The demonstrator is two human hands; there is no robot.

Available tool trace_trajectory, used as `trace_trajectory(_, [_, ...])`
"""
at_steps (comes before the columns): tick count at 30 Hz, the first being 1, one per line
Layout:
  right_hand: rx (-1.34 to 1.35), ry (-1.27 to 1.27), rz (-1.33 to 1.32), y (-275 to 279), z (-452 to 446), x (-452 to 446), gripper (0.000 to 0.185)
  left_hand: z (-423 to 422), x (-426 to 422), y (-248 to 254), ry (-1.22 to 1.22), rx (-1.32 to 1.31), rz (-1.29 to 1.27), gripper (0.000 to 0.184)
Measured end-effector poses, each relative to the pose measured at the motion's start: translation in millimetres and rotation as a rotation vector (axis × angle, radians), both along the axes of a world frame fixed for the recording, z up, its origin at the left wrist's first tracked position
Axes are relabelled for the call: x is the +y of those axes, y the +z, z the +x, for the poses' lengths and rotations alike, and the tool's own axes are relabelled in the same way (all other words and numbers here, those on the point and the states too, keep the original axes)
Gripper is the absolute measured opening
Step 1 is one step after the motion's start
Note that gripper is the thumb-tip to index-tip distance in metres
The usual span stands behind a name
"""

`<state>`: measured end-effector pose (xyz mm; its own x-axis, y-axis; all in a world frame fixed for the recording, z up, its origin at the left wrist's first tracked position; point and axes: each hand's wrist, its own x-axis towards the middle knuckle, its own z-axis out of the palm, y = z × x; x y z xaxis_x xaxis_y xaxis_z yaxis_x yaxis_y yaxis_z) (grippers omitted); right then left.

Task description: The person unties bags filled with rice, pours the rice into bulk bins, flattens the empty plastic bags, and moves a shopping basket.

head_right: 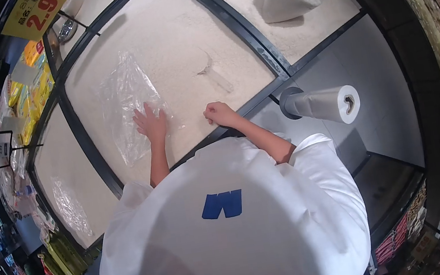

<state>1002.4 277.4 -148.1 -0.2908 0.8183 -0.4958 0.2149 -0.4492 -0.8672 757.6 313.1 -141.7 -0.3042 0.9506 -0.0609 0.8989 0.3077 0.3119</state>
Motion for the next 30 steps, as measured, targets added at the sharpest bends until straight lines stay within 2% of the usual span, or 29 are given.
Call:
trace_trajectory(4, [0.000,-0.268,-0.051,0,57,-49,0.019,1,11,-4,-0.020,0.033,-0.103,0.073])
trace_trajectory(7, [0.037,-0.425,-0.094,-22,95,-93,0.019,5,25,-2,0.024,0.103,-0.177,0.070])
trace_trajectory(9, [-0.020,-0.436,-0.111,-51,117,-123,0.020,16,33,8,-0.073,0.051,0.011,0.065])
trace_trajectory(11, [-0.076,-0.441,-0.119,-59,132,-139,0.021,43,43,31,-0.157,-0.012,0.054,0.063])
trace_trajectory(13, [-0.279,-0.289,-0.236,-59,144,-148,0.022,75,49,50,-0.239,-0.072,0.100,0.061])
trace_trajectory(15, [-0.253,-0.262,-0.200,-59,156,-151,0.022,111,52,63,-0.378,-0.333,0.177,0.054])
trace_trajectory(16, [-0.234,-0.227,-0.174,-60,166,-154,0.023,135,49,78,-0.386,-0.335,0.188,0.054])
trace_trajectory(18, [-0.235,-0.224,-0.156,-65,187,-162,0.023,184,38,112,-0.268,-0.864,0.007,0.044])
trace_trajectory(19, [-0.233,-0.214,-0.144,-71,200,-164,0.023,209,30,125,-0.274,-0.866,0.024,0.044])
trace_trajectory(22, [-0.223,-0.119,-0.132,-117,262,-180,0.024,280,-1,171,-0.297,-1.282,0.094,0.030])
trace_trajectory(23, [-0.235,-0.158,-0.174,-106,288,-185,0.023,303,-15,193,-0.267,-1.402,0.083,0.026])
trace_trajectory(25, [-0.171,-0.252,-0.178,-104,349,-203,0.022,342,-41,235,-0.276,-1.433,0.378,0.019])
trace_trajectory(26, [-0.146,-0.300,-0.181,-106,382,-206,0.021,359,-56,258,-0.342,-1.552,0.549,0.019])
trace_trajectory(27, [-0.246,-0.297,-0.137,-121,415,-213,0.019,379,-71,285,-0.464,-1.801,0.614,0.020])
trace_trajectory(28, [-0.243,-0.296,-0.131,-126,443,-218,0.019,394,-81,304,-0.784,-2.091,0.445,0.024])
trace_trajectory(29, [-0.287,-0.404,-0.145,-129,473,-223,0.018,415,-86,314,-1.279,-2.258,0.157,0.027])
trace_trajectory(30, [-0.335,-0.506,-0.162,-128,500,-227,0.016,448,-86,322,-1.746,-2.278,-0.177,0.035])
